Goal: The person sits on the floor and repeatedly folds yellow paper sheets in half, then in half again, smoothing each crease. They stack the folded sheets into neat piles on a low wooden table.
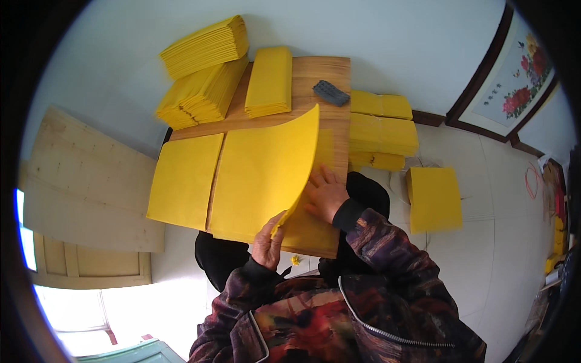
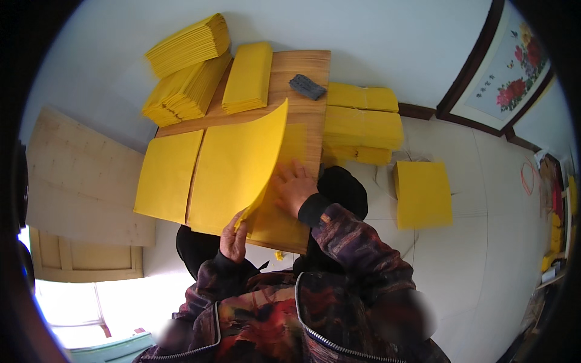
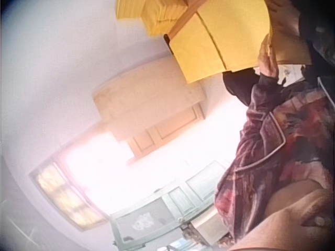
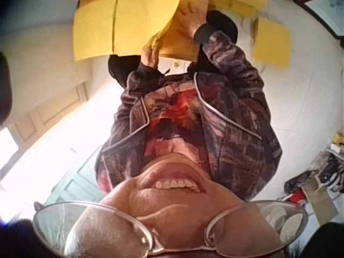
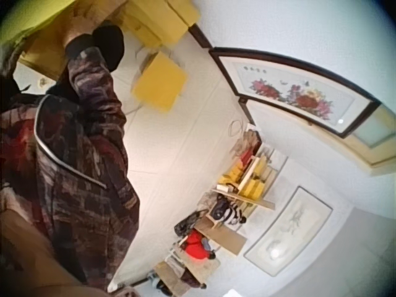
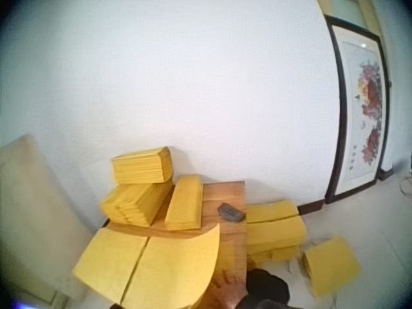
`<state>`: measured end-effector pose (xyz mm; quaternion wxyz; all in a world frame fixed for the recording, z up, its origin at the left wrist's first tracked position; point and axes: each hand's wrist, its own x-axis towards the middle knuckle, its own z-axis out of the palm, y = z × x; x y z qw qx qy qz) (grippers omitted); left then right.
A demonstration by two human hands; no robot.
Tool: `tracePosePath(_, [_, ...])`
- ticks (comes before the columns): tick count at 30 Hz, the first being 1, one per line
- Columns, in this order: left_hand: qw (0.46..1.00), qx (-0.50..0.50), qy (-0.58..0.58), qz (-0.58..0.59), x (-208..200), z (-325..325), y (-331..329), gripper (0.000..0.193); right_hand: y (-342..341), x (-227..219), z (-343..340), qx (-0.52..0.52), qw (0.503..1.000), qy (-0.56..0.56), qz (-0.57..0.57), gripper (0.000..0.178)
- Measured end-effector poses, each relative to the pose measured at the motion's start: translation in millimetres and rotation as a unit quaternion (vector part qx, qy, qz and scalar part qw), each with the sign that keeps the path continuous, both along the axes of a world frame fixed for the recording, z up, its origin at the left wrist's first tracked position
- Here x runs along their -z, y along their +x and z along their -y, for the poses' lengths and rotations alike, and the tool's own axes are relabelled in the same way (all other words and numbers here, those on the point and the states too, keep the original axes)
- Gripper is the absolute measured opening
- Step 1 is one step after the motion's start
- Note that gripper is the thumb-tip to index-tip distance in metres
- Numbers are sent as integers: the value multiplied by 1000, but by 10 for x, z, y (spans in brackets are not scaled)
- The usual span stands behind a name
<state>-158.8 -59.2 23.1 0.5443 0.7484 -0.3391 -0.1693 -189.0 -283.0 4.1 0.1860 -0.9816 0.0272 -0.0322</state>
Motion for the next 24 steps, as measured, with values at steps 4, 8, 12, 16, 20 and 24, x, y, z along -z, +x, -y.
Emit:
tracePosePath(4, [988,28,61,143,-186,176,-43,40,118,7,-32,4,999,-32,-36,57])
tracePosePath(8, [986,36,50,155,-189,257,-101,42,183,43,26,-14,1000,-13,-16,53])
tracePosePath(12, [984,32,71,160,-136,301,-135,38,171,167,70,-5,999,-5,44,50])
tracePosePath(16, [982,5,90,168,-75,357,-170,41,173,316,136,-7,991,4,134,43])
tracePosePath(20, [977,5,86,193,2,365,-185,44,201,274,286,-1,948,285,143,26])
tracePosePath(24, [977,33,106,181,34,332,-165,49,169,136,413,-17,905,404,134,21])
